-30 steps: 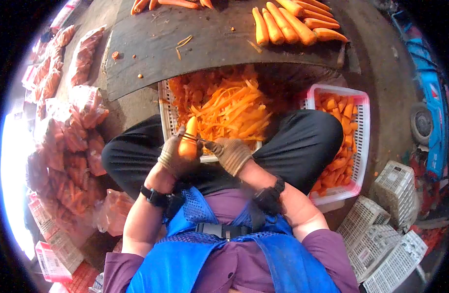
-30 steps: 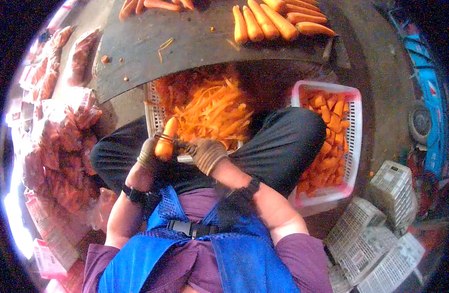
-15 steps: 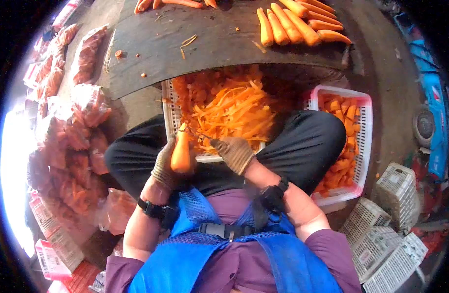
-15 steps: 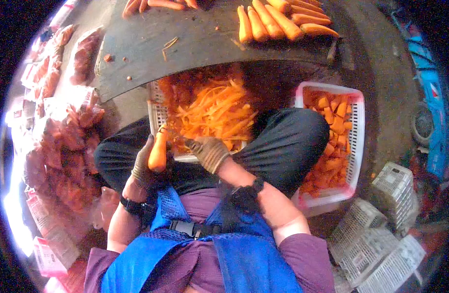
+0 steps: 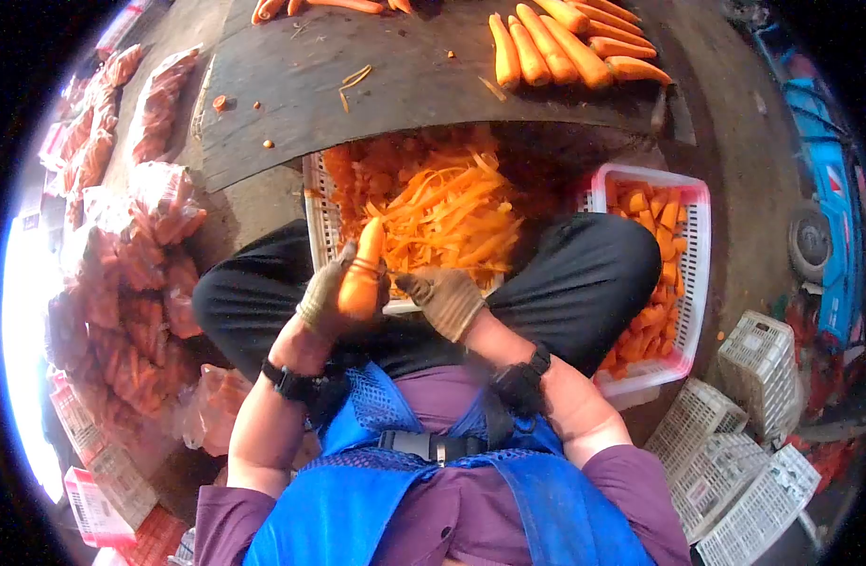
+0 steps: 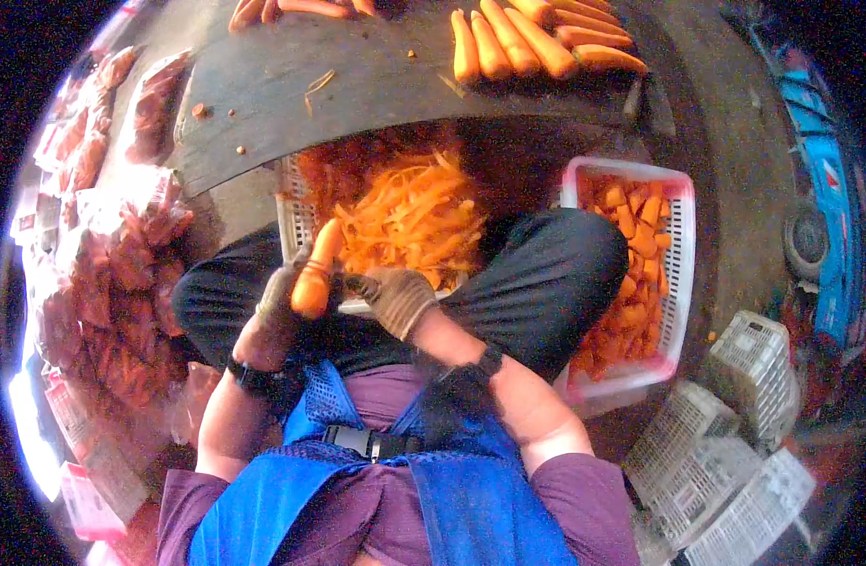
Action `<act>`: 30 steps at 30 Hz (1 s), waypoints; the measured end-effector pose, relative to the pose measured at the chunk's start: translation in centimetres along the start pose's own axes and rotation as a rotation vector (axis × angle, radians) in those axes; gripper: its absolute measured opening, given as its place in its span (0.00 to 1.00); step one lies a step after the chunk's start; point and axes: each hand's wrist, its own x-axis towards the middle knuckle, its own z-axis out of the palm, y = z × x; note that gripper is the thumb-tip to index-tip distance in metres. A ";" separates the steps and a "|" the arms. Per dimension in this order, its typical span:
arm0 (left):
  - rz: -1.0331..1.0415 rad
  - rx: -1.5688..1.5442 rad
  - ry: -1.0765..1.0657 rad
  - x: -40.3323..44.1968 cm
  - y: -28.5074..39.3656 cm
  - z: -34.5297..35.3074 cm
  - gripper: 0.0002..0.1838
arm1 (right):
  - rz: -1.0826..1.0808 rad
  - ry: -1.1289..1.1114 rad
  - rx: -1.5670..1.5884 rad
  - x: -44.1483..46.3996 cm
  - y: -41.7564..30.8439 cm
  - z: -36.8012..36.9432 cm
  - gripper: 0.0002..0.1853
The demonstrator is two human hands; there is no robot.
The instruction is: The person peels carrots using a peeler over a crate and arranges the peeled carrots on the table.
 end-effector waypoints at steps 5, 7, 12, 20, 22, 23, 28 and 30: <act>-0.036 0.071 -0.015 -6.0 -1.2 0.2 0.23 | 0.023 0.053 -0.060 1.1 1.8 1.0 0.33; -0.052 -0.007 -0.099 -7.0 -1.7 -0.6 0.22 | 0.178 0.048 -0.040 2.3 2.6 1.0 0.33; 0.076 -0.089 -0.121 -5.5 -2.0 -1.9 0.22 | 0.104 -0.013 -0.055 1.4 0.5 -0.1 0.37; 0.098 -0.180 0.033 -1.1 0.1 -0.6 0.22 | -0.029 0.007 0.022 0.5 0.9 0.8 0.35; 0.066 -0.112 -0.068 0.1 0.2 -2.2 0.20 | -0.071 0.002 0.015 0.4 0.6 0.6 0.34; 0.078 -0.102 -0.048 0.7 0.1 -2.6 0.19 | -0.090 0.000 0.012 0.3 0.5 0.6 0.34; 0.099 -0.213 0.057 1.9 0.9 -1.1 0.16 | -0.099 -0.012 -0.007 0.3 0.4 1.0 0.33; 0.130 -0.214 0.099 3.1 1.0 -1.4 0.17 | -0.097 -0.011 -0.024 0.4 0.5 1.1 0.33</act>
